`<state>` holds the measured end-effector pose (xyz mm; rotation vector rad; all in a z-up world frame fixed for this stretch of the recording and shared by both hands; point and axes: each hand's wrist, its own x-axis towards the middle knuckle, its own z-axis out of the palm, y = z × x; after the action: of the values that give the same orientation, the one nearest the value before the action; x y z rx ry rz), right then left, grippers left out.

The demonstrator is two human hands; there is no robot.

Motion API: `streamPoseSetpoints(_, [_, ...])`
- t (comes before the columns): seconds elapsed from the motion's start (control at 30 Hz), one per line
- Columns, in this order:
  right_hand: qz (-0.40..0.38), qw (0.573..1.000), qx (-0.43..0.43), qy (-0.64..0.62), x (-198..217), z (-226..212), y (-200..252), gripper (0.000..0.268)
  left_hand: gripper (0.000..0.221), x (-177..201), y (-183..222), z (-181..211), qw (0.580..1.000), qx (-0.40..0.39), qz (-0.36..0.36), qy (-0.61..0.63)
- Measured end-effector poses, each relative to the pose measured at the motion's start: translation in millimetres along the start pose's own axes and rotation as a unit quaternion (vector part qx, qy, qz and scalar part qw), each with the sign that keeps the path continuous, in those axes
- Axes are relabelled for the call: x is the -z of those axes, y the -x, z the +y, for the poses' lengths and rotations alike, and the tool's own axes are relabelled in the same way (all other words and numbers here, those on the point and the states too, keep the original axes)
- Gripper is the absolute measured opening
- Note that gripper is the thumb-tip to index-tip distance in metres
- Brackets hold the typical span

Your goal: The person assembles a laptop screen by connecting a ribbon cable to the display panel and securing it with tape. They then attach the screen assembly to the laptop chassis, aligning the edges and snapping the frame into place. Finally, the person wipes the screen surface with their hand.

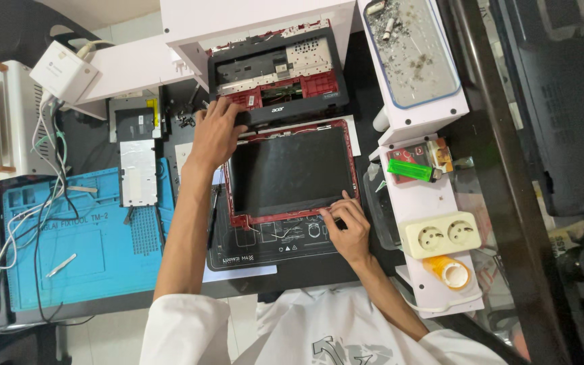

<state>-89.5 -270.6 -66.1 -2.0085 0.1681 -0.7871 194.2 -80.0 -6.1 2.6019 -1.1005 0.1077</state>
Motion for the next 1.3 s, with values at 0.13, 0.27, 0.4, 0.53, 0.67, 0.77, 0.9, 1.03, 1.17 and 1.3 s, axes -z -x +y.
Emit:
streamPoseSetpoints(0.13, [0.004, 1.0, 0.003, 0.006, -0.6, -1.2, 0.3, 0.02, 0.035, 14.6, -2.9, 3.2, 0.997, 0.002, 0.015, 0.073])
streamPoseSetpoints(0.27, [0.004, 1.0, 0.003, 0.024, -2.6, -2.1, 1.5, 0.019, 0.035, 30.6, 5.8, 6.0, 0.993, -0.006, 0.045, 0.11])
streamPoseSetpoints(0.4, [0.011, 0.999, 0.0, 0.042, -4.1, -3.2, 1.2, 0.02, 0.036, 42.1, 18.7, 15.3, 0.992, -0.026, 0.063, 0.107])
streamPoseSetpoints(0.53, [0.032, 0.998, -0.032, 0.042, -0.3, -8.1, 2.4, 0.016, 0.039, 53.7, 49.6, 32.7, 0.995, -0.022, 0.051, 0.088])
streamPoseSetpoints(0.67, [0.08, 0.99, -0.119, 0.0, 9.1, -12.7, 7.4, 0.012, 0.039, 59.0, 99.5, 57.9, 0.997, 0.001, 0.032, 0.068])
streamPoseSetpoints(0.77, [0.113, 0.971, -0.171, -0.122, 12.8, -10.7, 9.6, 0.025, 0.037, 55.2, 134.7, 76.9, 0.998, 0.014, 0.018, 0.053])
streamPoseSetpoints(0.9, [0.106, 0.965, -0.203, -0.13, 20.7, -5.1, 13.1, 0.038, 0.036, 41.1, 169.4, 95.7, 0.997, 0.029, 0.001, 0.068])
streamPoseSetpoints(1.03, [0.082, 0.955, -0.268, -0.092, 20.7, 1.9, 11.3, 0.043, 0.037, 22.2, 184.1, 104.4, 0.994, 0.042, -0.015, 0.097])
streamPoseSetpoints(1.17, [0.057, 0.962, -0.266, 0.001, 20.9, 3.0, 11.5, 0.047, 0.037, 6.6, 185.3, 107.6, 0.994, 0.055, -0.007, 0.093])
streamPoseSetpoints(1.3, [0.04, 0.977, -0.21, 0.013, 20.3, 5.2, 5.5, 0.051, 0.038, 2.6, 180.1, 106.8, 0.994, 0.057, -0.001, 0.094])
